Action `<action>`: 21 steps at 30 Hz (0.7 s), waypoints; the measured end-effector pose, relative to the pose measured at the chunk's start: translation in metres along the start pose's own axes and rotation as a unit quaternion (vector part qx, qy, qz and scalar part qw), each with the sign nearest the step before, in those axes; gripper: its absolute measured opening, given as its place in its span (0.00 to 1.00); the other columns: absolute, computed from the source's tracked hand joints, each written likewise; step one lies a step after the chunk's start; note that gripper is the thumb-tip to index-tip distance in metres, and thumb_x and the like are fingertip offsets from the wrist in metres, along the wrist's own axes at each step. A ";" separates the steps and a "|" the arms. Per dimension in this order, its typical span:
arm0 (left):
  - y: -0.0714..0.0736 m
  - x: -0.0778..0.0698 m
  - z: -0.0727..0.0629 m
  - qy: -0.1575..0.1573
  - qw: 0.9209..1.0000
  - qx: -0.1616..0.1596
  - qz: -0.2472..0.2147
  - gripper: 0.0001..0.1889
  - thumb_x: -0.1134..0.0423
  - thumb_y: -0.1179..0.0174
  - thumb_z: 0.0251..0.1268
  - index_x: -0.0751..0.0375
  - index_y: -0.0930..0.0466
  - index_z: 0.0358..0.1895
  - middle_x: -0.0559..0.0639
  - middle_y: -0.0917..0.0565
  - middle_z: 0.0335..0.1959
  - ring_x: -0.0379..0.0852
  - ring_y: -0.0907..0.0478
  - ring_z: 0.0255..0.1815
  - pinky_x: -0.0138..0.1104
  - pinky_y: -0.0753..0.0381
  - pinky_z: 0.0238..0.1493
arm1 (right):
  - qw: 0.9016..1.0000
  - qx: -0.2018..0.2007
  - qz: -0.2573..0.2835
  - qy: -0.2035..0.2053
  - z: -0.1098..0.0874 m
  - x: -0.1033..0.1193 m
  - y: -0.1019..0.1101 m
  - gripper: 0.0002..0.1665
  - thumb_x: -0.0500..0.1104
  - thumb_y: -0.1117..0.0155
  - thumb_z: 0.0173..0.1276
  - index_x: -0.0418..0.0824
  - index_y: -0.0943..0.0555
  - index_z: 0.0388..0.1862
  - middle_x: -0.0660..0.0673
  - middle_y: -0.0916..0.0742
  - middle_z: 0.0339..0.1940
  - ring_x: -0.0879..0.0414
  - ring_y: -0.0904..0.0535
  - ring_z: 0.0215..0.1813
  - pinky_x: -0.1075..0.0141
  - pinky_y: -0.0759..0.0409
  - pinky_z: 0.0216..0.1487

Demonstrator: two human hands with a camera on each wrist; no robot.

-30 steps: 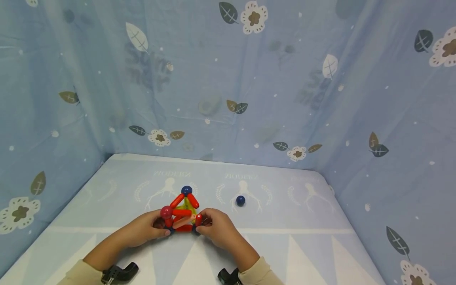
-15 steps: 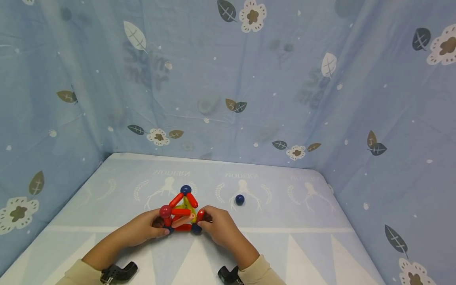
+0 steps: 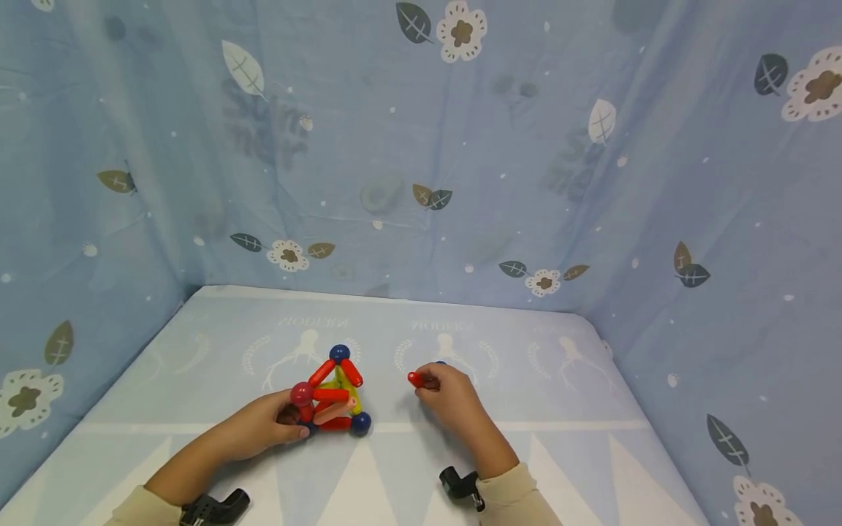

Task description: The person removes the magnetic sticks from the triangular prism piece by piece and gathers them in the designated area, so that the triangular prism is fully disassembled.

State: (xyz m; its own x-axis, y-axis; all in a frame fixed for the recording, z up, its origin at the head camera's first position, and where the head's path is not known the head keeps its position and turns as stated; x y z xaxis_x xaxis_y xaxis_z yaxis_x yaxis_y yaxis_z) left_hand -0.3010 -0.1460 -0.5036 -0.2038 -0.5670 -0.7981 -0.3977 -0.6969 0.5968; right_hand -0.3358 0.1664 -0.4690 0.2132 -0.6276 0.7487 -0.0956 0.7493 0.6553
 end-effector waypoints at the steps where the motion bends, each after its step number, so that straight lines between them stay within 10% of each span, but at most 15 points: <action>1: 0.001 0.000 -0.001 0.001 1.000 0.000 0.000 0.21 0.57 0.23 0.61 0.51 0.20 0.54 0.44 0.17 0.39 0.46 0.22 0.42 0.36 0.21 0.44 | 1.000 -0.011 0.000 -0.008 0.001 -0.006 0.007 0.12 0.35 0.25 0.66 0.48 0.13 0.47 0.54 0.10 0.42 0.58 0.14 0.46 0.64 0.15 0.47; 9: 0.003 -0.001 -0.002 0.014 1.000 0.006 -0.013 0.26 0.55 0.23 0.61 0.54 0.20 0.61 0.46 0.19 0.37 0.48 0.25 0.40 0.35 0.24 0.39 | 0.995 -0.058 -0.050 -0.067 0.004 -0.051 0.057 0.17 0.38 0.26 0.68 0.45 0.12 0.55 0.47 0.10 0.49 0.52 0.16 0.50 0.56 0.17 0.52; 21: 0.000 0.002 -0.001 0.017 0.999 0.012 -0.026 0.28 0.54 0.23 0.61 0.53 0.21 0.64 0.46 0.18 0.40 0.47 0.23 0.42 0.35 0.22 0.42 | 0.986 -0.025 -0.097 -0.131 0.010 -0.111 0.095 0.19 0.42 0.28 0.71 0.44 0.14 0.60 0.41 0.12 0.56 0.46 0.19 0.53 0.47 0.19 0.57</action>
State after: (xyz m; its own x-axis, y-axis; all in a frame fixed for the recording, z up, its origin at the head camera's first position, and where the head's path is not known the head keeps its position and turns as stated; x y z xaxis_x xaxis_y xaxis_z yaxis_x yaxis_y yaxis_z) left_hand -0.3005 -0.1474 -0.5056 -0.1524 -0.5443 -0.8249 -0.4277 -0.7161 0.5516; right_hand -0.3780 0.3052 -0.4893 -0.0367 -0.7880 0.6146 -0.0280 0.6156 0.7875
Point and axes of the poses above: each hand's wrist, its own z-axis towards the middle knuckle, its own y-axis out of the back of the hand, x = y × z, the point moved 8 cm from there along z, towards the middle knuckle
